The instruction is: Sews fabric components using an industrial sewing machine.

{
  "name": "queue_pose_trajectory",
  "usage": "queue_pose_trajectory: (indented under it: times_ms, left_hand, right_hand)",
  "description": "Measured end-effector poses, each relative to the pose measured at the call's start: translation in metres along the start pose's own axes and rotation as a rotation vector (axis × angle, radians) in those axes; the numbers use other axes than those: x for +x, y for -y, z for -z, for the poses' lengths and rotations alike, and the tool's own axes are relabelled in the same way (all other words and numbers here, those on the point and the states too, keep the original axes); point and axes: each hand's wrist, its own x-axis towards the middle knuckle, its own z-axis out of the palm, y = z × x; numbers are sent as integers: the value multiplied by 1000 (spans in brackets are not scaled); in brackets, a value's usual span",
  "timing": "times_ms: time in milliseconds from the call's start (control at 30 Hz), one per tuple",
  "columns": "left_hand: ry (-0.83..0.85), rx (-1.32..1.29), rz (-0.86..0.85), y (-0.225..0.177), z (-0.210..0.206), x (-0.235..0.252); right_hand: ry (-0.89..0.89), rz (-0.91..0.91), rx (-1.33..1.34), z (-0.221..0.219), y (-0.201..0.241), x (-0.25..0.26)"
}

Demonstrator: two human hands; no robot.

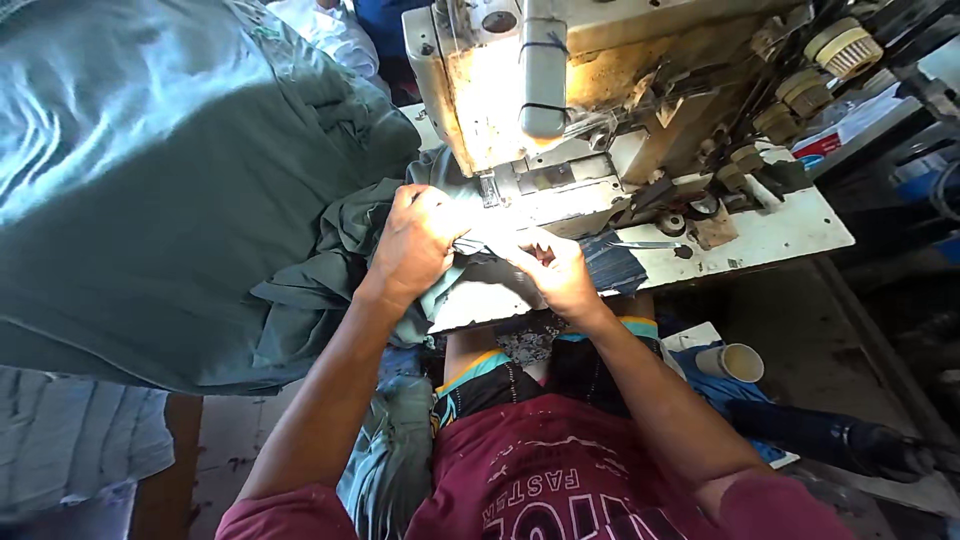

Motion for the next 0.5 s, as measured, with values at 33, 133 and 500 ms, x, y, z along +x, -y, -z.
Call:
queue_pose_trajectory:
  times_ms: [33,133,500]
  left_hand:
    - [54,-16,44,-1,4,-1]
    - [216,-4,160,-22,25,-2]
    - [-387,-29,139,-43,-47,-4]
  right_hand:
    - [5,-2,-11,0,4,1]
    - [1,10,-40,2,11,2]
    - [18,118,49,1,23,9]
